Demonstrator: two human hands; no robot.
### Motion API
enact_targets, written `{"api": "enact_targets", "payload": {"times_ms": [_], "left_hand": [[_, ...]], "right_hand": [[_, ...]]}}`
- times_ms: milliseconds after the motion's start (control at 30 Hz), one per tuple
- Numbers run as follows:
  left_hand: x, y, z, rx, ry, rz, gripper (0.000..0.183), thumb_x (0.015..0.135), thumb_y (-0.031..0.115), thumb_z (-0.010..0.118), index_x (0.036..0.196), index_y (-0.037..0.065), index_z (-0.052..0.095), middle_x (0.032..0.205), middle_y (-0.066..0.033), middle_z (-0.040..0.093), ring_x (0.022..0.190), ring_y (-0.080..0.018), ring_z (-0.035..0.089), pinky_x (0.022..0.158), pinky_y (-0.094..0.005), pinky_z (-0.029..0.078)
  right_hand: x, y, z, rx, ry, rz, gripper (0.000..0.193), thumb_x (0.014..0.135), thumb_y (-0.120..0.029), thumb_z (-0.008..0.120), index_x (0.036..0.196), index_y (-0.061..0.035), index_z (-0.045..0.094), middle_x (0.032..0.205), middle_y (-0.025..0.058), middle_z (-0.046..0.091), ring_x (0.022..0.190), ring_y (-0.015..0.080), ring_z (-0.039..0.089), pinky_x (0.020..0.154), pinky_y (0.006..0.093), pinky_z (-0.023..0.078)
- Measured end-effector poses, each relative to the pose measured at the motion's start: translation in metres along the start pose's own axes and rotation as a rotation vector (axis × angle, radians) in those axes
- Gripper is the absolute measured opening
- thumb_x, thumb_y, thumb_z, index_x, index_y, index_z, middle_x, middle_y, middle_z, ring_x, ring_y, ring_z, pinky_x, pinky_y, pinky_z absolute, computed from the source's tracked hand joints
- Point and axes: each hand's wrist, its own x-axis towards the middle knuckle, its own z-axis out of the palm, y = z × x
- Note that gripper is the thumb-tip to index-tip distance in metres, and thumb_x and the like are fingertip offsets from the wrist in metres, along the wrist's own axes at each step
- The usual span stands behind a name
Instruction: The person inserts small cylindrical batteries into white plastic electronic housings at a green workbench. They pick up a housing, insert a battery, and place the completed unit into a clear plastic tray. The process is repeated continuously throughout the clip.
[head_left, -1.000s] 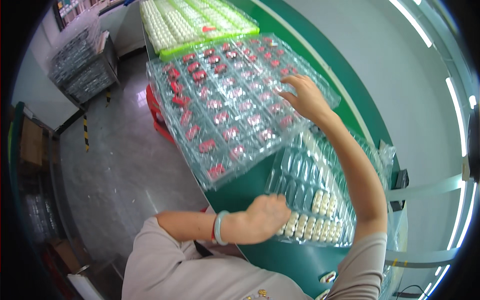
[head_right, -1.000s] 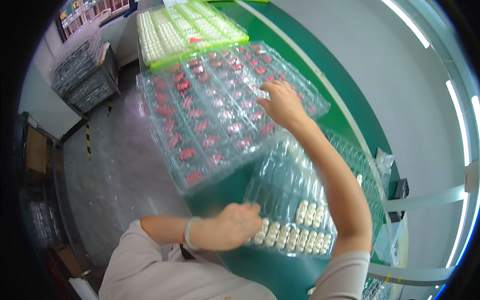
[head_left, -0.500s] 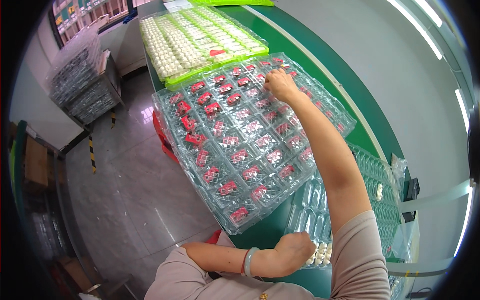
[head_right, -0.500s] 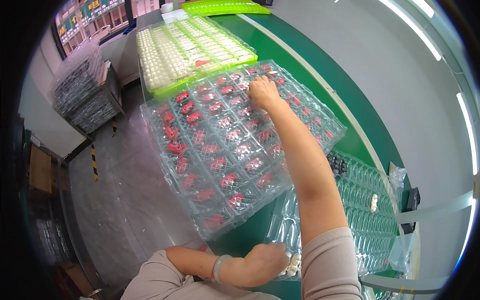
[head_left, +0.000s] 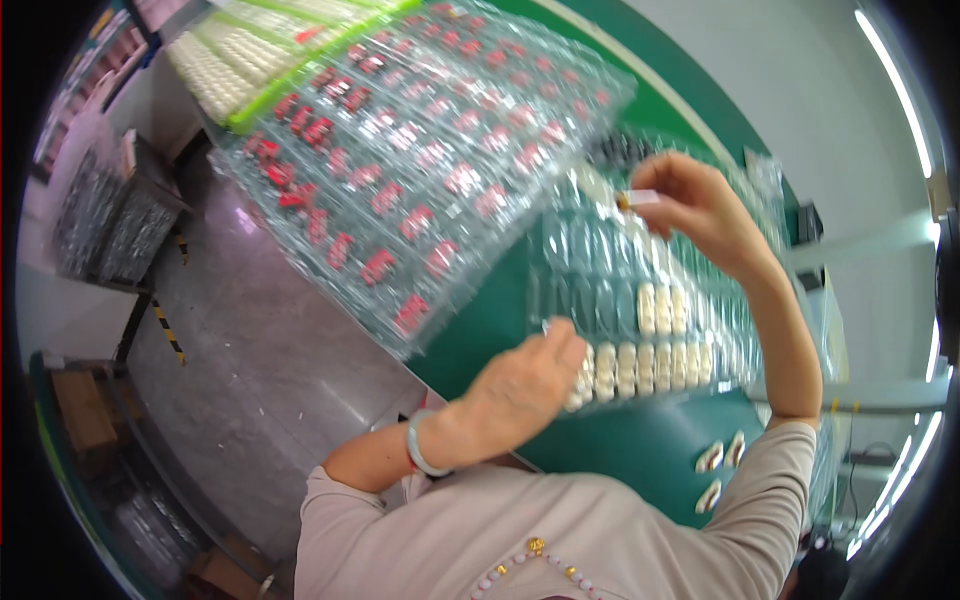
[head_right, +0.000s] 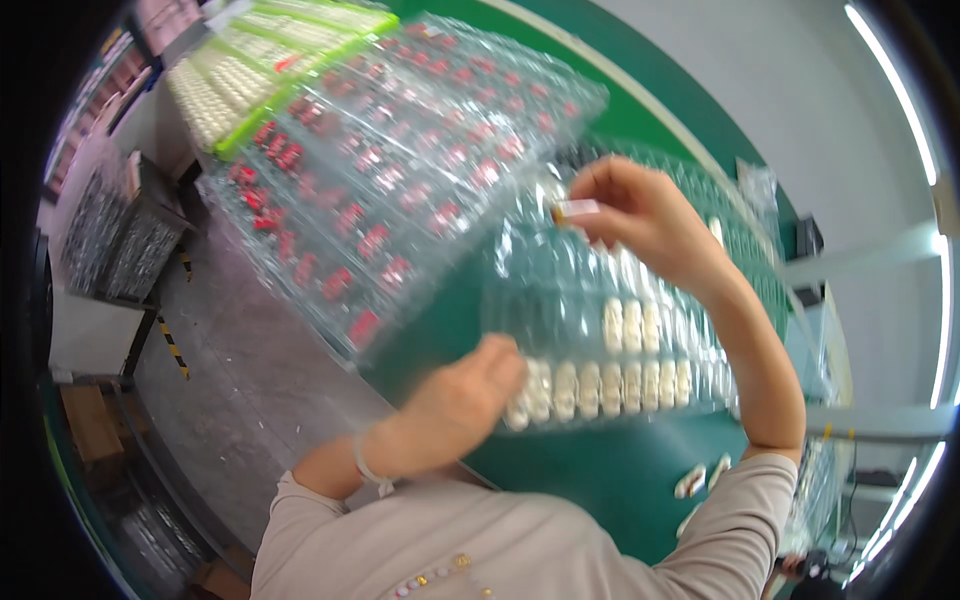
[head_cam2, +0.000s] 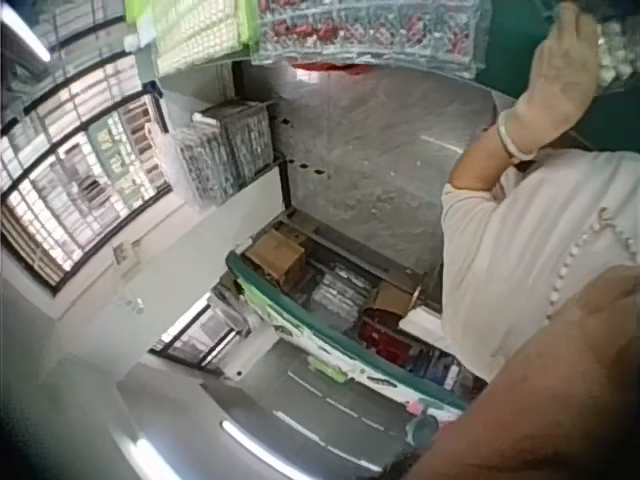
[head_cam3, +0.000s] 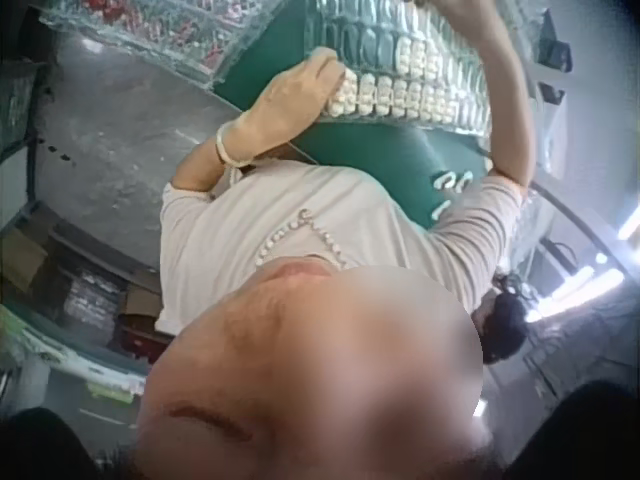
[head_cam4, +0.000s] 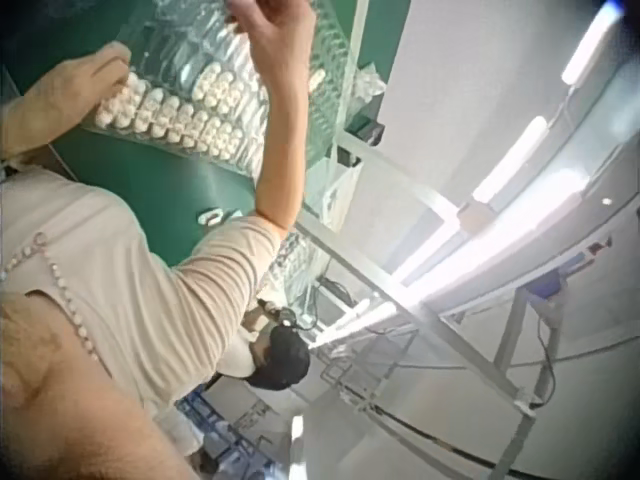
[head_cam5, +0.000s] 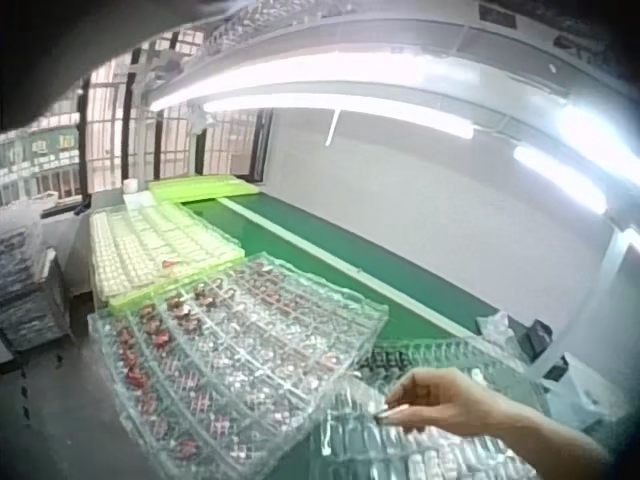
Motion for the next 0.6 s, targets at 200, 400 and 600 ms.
{"api": "enact_targets", "payload": {"times_ms": [200, 400, 600], "left_hand": [[0.002, 0.018, 0.019, -0.763, -0.054, -0.183, 0.009, 0.086, 0.000, 0.050, 0.096, 0.001, 0.050, 0.118, -0.0167, 0.056, 0.087, -0.0186, 0.063, 0.070, -0.0281, 0.052], [0.017, 0.062, 0.058, -1.353, -0.222, -0.528, 0.010, 0.091, 0.006, 0.046, 0.096, -0.002, 0.049, 0.113, -0.0186, 0.056, 0.080, -0.0252, 0.066, 0.065, -0.0297, 0.057], [0.029, 0.091, 0.095, -1.351, -0.388, -0.680, 0.017, 0.095, 0.020, 0.041, 0.098, 0.003, 0.039, 0.108, -0.0230, 0.057, 0.068, -0.0285, 0.067, 0.046, -0.0282, 0.057]], "right_hand": [[-0.204, 0.077, 0.050, -0.203, -0.095, 0.198, 0.012, 0.072, -0.004, 0.071, 0.082, -0.0011, 0.066, 0.086, 0.0078, 0.060, 0.081, 0.0197, 0.057, 0.070, 0.0288, 0.046], [-0.273, 0.137, 0.112, -0.022, 0.357, 0.301, 0.025, 0.077, -0.006, 0.067, 0.100, 0.0008, 0.059, 0.096, 0.0106, 0.057, 0.073, 0.0214, 0.064, 0.067, 0.0309, 0.050], [-0.302, 0.141, 0.132, -0.144, 0.655, 0.138, 0.054, 0.067, -0.011, 0.077, 0.115, -0.0059, 0.053, 0.115, 0.0110, 0.048, 0.100, 0.0258, 0.055, 0.075, 0.0353, 0.049]]}}
